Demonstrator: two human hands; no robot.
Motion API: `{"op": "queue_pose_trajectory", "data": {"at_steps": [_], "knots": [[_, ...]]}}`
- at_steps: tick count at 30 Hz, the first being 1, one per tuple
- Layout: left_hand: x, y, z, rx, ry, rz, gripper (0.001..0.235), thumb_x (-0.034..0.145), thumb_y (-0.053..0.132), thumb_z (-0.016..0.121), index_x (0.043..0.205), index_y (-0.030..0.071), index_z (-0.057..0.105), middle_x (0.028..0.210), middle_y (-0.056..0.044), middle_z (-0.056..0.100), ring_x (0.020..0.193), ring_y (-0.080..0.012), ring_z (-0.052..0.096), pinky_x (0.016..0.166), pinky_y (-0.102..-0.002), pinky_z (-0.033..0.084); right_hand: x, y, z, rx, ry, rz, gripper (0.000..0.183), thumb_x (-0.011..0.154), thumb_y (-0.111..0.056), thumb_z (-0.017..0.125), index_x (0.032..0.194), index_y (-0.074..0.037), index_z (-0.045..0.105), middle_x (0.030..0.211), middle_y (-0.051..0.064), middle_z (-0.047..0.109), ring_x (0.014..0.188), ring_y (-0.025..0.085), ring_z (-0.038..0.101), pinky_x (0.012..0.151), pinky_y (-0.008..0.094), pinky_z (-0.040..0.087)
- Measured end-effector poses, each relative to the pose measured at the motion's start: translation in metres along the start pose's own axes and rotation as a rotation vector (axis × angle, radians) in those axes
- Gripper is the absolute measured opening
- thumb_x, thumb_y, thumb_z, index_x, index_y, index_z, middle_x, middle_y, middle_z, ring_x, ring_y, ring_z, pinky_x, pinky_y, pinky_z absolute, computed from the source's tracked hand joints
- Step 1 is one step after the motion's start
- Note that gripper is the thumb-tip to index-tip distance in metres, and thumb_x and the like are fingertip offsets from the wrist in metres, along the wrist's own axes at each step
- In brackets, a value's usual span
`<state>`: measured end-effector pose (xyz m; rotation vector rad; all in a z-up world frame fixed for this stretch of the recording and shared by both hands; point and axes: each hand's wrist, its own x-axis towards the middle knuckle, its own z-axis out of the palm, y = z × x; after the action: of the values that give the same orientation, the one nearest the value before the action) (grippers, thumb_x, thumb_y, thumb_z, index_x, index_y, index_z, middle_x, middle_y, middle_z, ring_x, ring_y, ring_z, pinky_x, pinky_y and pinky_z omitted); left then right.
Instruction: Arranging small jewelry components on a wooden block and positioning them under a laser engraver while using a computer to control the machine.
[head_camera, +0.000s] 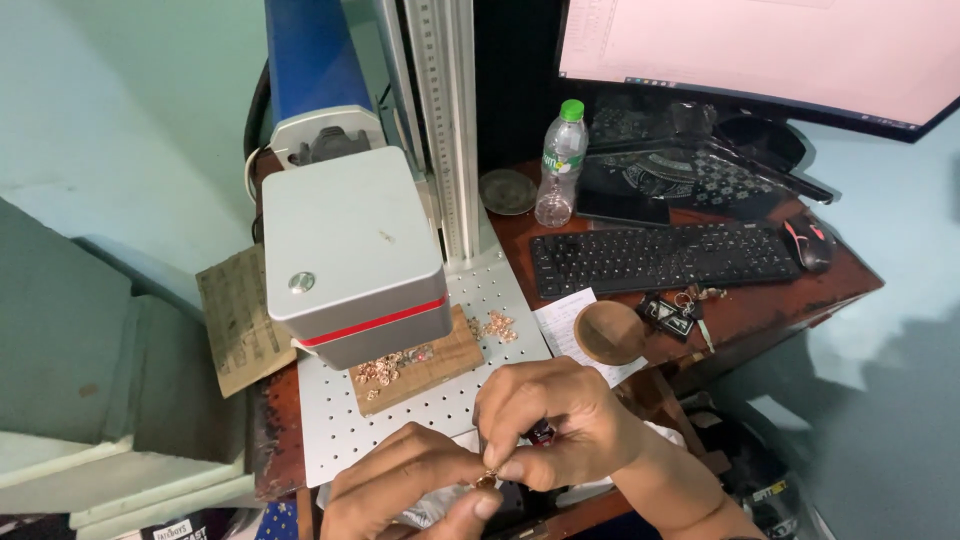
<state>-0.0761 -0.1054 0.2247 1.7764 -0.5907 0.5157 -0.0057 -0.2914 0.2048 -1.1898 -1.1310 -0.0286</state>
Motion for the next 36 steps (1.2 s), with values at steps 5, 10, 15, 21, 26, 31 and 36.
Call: {"op": "queue_pose_trajectory", "data": {"at_steps": [5,10,15,21,26,31,36], "knots": [[0.0,0.005,-0.005,0.03,-0.065,-0.046,0.022,0.089,0.031,0.072,0.086,0.011,0.08,0.077,0.001,0.078,0.067,-0.0092,0.071,0.064,-0.023,0.057,-0.002,0.002,0.003,0.073,0.014,0.075,0.013,0.098,-0.023,0.072,0.096,-0.01,0.068,0.088,0.005,0.066,0.076,0.019,0.063,0.072,0.032,0.055],[0.0,0.014,-0.004,0.035,-0.06,-0.151,0.02,0.087,0.032,0.074,0.082,0.014,0.081,0.074,0.002,0.079,0.067,-0.0091,0.07,0.063,-0.024,0.057,-0.002,0.0,0.003,0.081,0.013,0.105,0.011,0.098,-0.021,0.072,0.096,-0.01,0.07,0.088,0.006,0.066,0.077,0.02,0.063,0.072,0.032,0.055],[-0.001,0.015,-0.003,0.059,-0.067,-0.151,0.017,0.087,0.032,0.074,0.084,0.017,0.082,0.077,0.003,0.08,0.071,-0.0098,0.074,0.064,-0.025,0.06,-0.002,0.001,0.005,0.096,0.02,0.113,0.013,0.098,-0.023,0.071,0.096,-0.01,0.071,0.087,0.006,0.066,0.076,0.02,0.062,0.073,0.033,0.055],[0.001,0.016,-0.003,0.083,-0.049,-0.137,0.018,0.087,0.032,0.074,0.081,0.017,0.082,0.076,0.004,0.079,0.068,-0.0089,0.073,0.064,-0.024,0.059,-0.002,0.001,0.005,0.129,0.017,0.102,0.011,0.101,-0.023,0.07,0.1,-0.012,0.072,0.091,0.004,0.066,0.075,0.02,0.06,0.073,0.034,0.053],[-0.001,0.011,-0.004,0.085,-0.057,-0.088,0.017,0.086,0.03,0.075,0.082,0.015,0.081,0.077,0.003,0.079,0.069,-0.0087,0.072,0.064,-0.022,0.059,-0.003,0.001,0.005,0.138,0.024,0.112,0.01,0.101,-0.023,0.07,0.102,-0.012,0.072,0.092,0.004,0.066,0.076,0.02,0.059,0.072,0.034,0.053],[-0.002,0.009,-0.001,0.065,-0.017,-0.075,0.015,0.085,0.028,0.075,0.081,0.014,0.08,0.075,0.003,0.079,0.067,-0.0098,0.072,0.063,-0.023,0.059,0.0,0.001,0.003,0.104,-0.006,0.094,0.008,0.1,-0.019,0.07,0.101,-0.011,0.072,0.091,0.005,0.064,0.075,0.019,0.06,0.07,0.032,0.053],[0.001,0.01,0.001,0.078,0.015,-0.073,0.017,0.085,0.028,0.075,0.076,0.014,0.077,0.069,0.003,0.076,0.063,-0.0093,0.068,0.061,-0.023,0.056,0.001,-0.001,0.004,0.082,-0.005,0.087,0.009,0.1,-0.021,0.07,0.1,-0.012,0.071,0.09,0.005,0.064,0.075,0.019,0.06,0.069,0.031,0.053]]}}
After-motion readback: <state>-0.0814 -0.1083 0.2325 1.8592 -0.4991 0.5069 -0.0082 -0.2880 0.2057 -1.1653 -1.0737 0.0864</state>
